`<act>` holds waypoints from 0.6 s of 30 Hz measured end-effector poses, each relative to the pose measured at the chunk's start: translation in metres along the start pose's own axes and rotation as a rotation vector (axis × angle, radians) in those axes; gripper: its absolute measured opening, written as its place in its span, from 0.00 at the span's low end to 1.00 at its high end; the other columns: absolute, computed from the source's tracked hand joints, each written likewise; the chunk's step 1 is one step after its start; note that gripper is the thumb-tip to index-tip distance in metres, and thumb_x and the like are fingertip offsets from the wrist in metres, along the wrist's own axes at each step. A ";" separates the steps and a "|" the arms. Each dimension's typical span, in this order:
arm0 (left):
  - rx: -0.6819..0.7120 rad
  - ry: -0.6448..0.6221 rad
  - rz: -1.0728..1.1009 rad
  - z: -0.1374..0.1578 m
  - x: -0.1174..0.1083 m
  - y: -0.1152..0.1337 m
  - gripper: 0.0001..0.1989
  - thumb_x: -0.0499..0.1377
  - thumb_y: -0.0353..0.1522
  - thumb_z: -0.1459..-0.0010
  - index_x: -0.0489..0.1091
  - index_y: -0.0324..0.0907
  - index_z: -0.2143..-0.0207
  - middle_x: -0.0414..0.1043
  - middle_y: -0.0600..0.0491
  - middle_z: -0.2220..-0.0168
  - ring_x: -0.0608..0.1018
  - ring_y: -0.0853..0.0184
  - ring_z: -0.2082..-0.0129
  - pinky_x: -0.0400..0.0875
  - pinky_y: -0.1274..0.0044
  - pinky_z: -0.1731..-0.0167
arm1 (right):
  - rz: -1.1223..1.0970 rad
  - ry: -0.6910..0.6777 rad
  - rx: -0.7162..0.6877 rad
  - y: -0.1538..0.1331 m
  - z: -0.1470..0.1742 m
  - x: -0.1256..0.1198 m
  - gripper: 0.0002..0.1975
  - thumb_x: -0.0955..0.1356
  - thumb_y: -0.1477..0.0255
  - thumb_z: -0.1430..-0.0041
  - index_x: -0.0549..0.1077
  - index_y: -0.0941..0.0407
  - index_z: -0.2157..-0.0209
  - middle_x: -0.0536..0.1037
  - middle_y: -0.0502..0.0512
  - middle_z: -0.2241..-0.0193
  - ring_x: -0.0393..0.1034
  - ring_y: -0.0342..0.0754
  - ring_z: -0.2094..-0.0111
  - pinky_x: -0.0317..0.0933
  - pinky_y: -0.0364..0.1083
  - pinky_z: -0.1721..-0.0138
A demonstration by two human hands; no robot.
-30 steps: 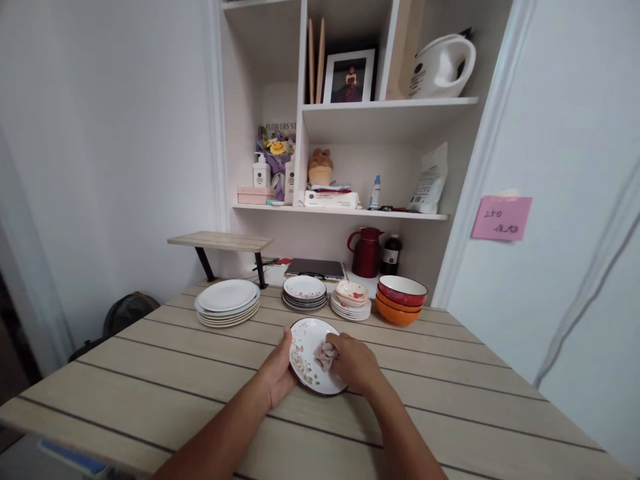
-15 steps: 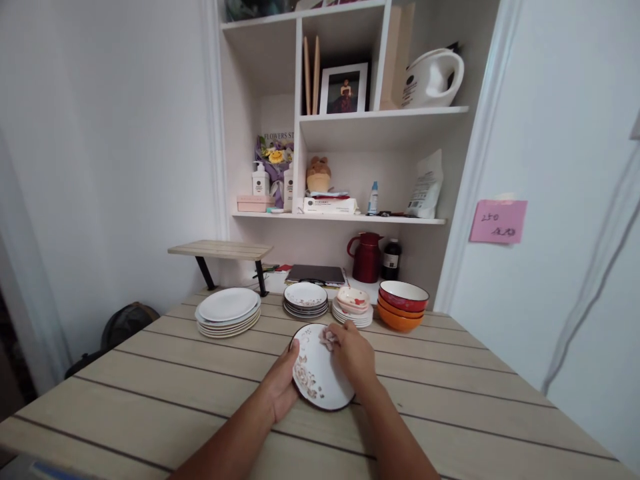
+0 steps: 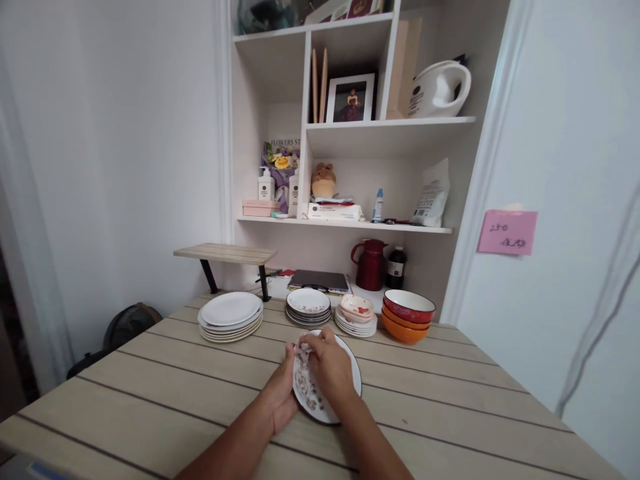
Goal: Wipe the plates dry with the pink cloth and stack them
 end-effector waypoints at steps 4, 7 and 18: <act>-0.010 -0.009 0.015 -0.002 -0.001 -0.002 0.34 0.47 0.51 0.41 0.56 0.44 0.37 0.66 0.41 0.41 0.68 0.53 0.42 0.55 0.60 0.41 | 0.160 0.120 0.179 0.027 -0.004 -0.007 0.19 0.61 0.76 0.42 0.74 0.44 0.53 0.68 0.51 0.62 0.64 0.44 0.70 0.46 0.42 0.73; 0.010 0.016 0.005 -0.003 -0.001 -0.003 0.33 0.48 0.50 0.40 0.55 0.44 0.37 0.66 0.41 0.41 0.68 0.54 0.41 0.55 0.60 0.40 | 0.185 0.159 0.247 0.036 -0.002 -0.011 0.19 0.61 0.75 0.41 0.73 0.44 0.53 0.67 0.51 0.62 0.63 0.44 0.69 0.44 0.42 0.74; 0.058 0.076 -0.036 0.005 0.005 0.000 0.35 0.50 0.53 0.43 0.59 0.45 0.38 0.67 0.41 0.42 0.70 0.54 0.43 0.59 0.60 0.42 | -0.115 -0.061 -0.189 -0.001 0.001 0.008 0.15 0.60 0.80 0.47 0.71 0.52 0.62 0.67 0.51 0.62 0.67 0.46 0.60 0.55 0.41 0.63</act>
Point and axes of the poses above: each hand's wrist, its own z-axis away from the middle knuckle, its own x-axis out of the palm, y = z × x, the point moved 2 cm from there along -z, towards the middle knuckle
